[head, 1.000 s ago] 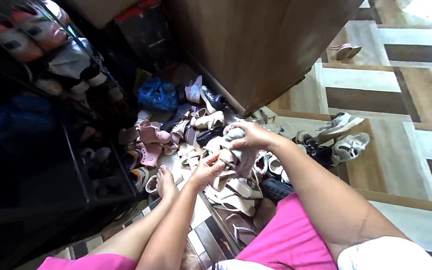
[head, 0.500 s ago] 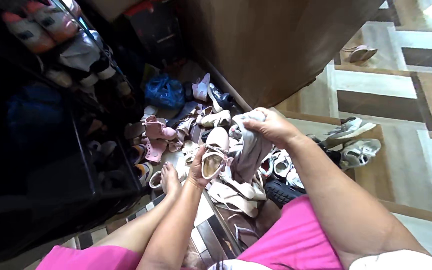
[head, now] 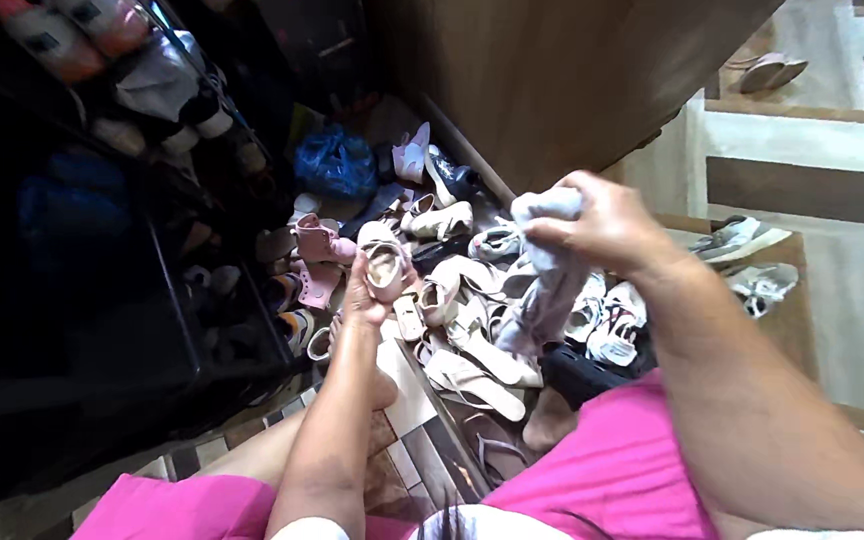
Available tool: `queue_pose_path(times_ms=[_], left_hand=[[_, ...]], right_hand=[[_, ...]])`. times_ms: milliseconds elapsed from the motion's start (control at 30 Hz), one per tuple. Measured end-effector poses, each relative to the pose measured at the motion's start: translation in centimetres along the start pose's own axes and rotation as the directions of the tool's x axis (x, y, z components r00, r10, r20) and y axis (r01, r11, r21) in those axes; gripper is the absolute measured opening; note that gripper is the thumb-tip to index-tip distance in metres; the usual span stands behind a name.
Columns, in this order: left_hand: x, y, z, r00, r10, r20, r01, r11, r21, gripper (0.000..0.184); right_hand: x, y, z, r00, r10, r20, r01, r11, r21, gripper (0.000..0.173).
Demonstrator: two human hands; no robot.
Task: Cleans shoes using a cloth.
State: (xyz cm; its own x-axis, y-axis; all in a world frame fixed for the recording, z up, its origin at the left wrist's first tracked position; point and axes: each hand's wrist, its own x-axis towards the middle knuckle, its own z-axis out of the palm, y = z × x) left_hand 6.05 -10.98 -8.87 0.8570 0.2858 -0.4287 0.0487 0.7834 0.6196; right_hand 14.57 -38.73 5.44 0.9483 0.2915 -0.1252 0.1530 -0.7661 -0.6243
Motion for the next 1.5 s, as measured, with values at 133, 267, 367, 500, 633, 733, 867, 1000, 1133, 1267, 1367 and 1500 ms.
queue_pose_path(times_ms=[133, 267, 367, 500, 633, 733, 867, 1000, 1133, 1267, 1367, 1500], left_hand=[[2.9, 0.1, -4.3, 0.924, 0.024, -0.381, 0.047, 0.983, 0.178, 0.041], [4.4, -2.2, -6.5, 0.856, -0.014, -0.517, 0.268, 0.868, 0.419, 0.053], [5.4, -4.2, -5.5, 0.886, -0.053, -0.461, 0.317, 0.795, 0.517, 0.050], [5.7, -6.8, -1.5, 0.928, -0.218, -0.301, 0.357, 0.750, 0.557, 0.050], [6.5, -10.2, 0.5, 0.920, -0.254, -0.298, 0.385, 0.727, 0.569, 0.064], [7.8, -11.0, -1.5, 0.942, -0.168, -0.291, 0.333, 0.582, 0.742, 0.058], [9.4, -5.9, -3.6, 0.977, -0.042, -0.209, 0.198, 0.547, 0.813, 0.029], [10.6, 2.5, -7.1, 0.960, 0.160, -0.228, 0.128, 0.472, 0.872, 0.031], [9.9, 8.8, -11.8, 0.869, 0.236, -0.434, 0.330, 0.378, 0.865, 0.053], [5.8, 8.7, -13.5, 0.817, 0.282, -0.503, 0.462, 0.203, 0.863, 0.046], [3.3, 9.5, -8.7, 0.711, -0.103, -0.696, 0.692, -0.077, 0.718, 0.041], [4.5, 8.2, -17.8, 0.854, -0.224, -0.469, 0.415, -0.249, 0.875, 0.049]], right_hand=[[-1.6, 1.2, -2.5, 0.982, -0.055, -0.181, 0.062, 0.998, 0.029, 0.050], [-2.2, 2.0, -2.9, 0.970, -0.066, -0.232, 0.075, 0.997, 0.028, 0.048], [-2.1, 2.5, -2.9, 0.970, -0.054, -0.235, 0.061, 0.998, 0.021, 0.048], [-1.7, 2.8, -2.9, 0.975, -0.031, -0.219, 0.039, 0.999, 0.031, 0.049], [-1.1, 4.1, -2.2, 0.976, -0.046, -0.212, 0.057, 0.997, 0.045, 0.055], [-0.4, 5.2, -1.4, 0.980, -0.051, -0.195, 0.061, 0.997, 0.043, 0.059], [0.2, 5.9, -0.4, 0.981, -0.071, -0.182, 0.075, 0.997, 0.014, 0.063], [0.4, 5.3, 0.5, 0.984, -0.051, -0.169, 0.053, 0.999, 0.011, 0.061], [1.0, 4.6, 1.3, 0.989, -0.033, -0.141, 0.037, 0.999, 0.027, 0.055], [2.0, 4.1, 2.4, 0.995, -0.019, -0.098, 0.021, 1.000, 0.016, 0.050], [2.9, 3.8, 3.0, 0.998, -0.019, -0.059, 0.018, 1.000, -0.019, 0.049], [3.6, 3.6, 4.0, 0.999, -0.043, -0.017, 0.042, 0.998, -0.048, 0.048]])
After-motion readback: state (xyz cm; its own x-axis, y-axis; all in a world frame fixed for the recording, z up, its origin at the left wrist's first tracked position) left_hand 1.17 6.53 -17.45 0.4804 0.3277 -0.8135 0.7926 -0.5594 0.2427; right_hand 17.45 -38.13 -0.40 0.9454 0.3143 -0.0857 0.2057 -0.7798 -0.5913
